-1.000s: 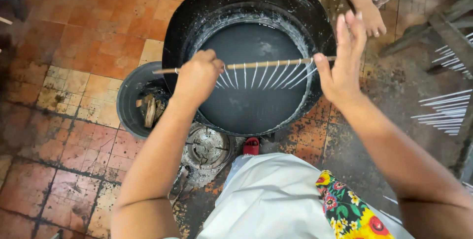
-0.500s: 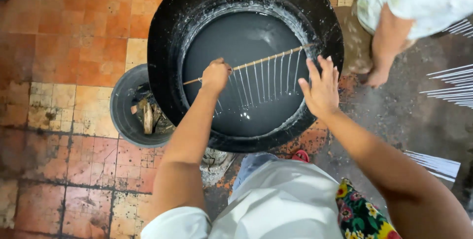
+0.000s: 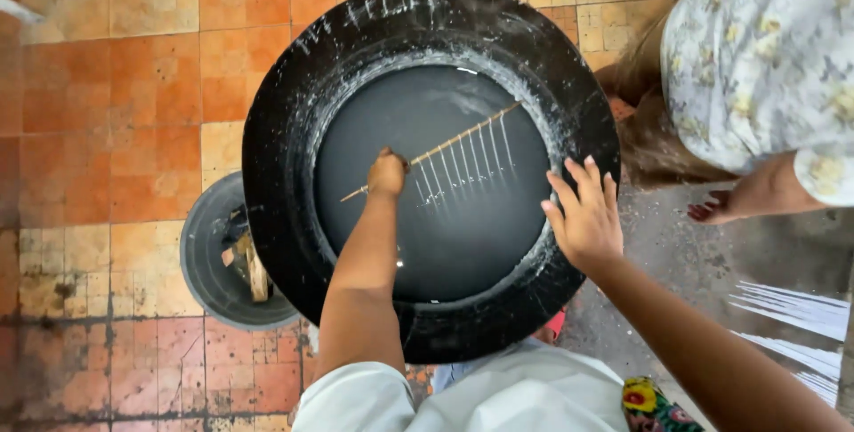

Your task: Dipping a rack of wicks into a vat of molten wax and hanging them on a frame to dry and build up layers.

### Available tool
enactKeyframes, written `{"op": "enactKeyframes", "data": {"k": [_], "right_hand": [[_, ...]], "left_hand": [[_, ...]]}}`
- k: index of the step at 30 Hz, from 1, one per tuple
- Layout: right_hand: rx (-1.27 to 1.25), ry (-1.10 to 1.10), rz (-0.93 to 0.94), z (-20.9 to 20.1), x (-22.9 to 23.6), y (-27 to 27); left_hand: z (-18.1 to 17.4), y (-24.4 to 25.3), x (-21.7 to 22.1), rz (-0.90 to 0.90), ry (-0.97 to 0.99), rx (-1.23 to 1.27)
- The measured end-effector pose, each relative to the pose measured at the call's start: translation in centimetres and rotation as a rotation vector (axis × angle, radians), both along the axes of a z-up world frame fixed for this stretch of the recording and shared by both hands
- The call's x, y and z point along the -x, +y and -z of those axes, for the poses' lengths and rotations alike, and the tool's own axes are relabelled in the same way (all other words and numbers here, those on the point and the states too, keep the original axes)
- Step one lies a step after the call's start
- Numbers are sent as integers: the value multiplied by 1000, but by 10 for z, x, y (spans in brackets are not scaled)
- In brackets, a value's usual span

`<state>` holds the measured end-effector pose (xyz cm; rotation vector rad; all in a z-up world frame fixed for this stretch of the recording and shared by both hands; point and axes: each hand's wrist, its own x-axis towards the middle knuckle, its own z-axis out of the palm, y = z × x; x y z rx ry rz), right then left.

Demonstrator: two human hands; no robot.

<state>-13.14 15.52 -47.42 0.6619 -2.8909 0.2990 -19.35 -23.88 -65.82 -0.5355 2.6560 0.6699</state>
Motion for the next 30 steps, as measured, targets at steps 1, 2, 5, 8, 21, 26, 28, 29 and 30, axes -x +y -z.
{"op": "enactKeyframes", "data": {"k": [1,2,5,8,21,26,28,29,30], "right_hand": [[-3,-2,14,0,-1,0],[-7,-6,28,1,-3,0],[-54,-56,57,-4,-5,-1],[-68,-81,89,-7,-8,-5],[-65,-159,127,-7,-5,-4],[120,-9,53,-2,3,-3],[241,26,-16,-2,7,3],[357,53,-73,-3,9,6],[367,72,-89,-8,8,9]], "left_hand": [[8,-1,1,-1,-11,-11],[17,-2,1,-3,-24,-23],[10,5,-1,-15,-51,-7],[22,5,-3,0,-65,-13],[14,7,-9,12,-88,23],[-52,4,-7,30,45,55],[-106,10,-15,49,73,94],[-134,13,-20,82,92,129],[-152,14,-24,68,112,140]]}}
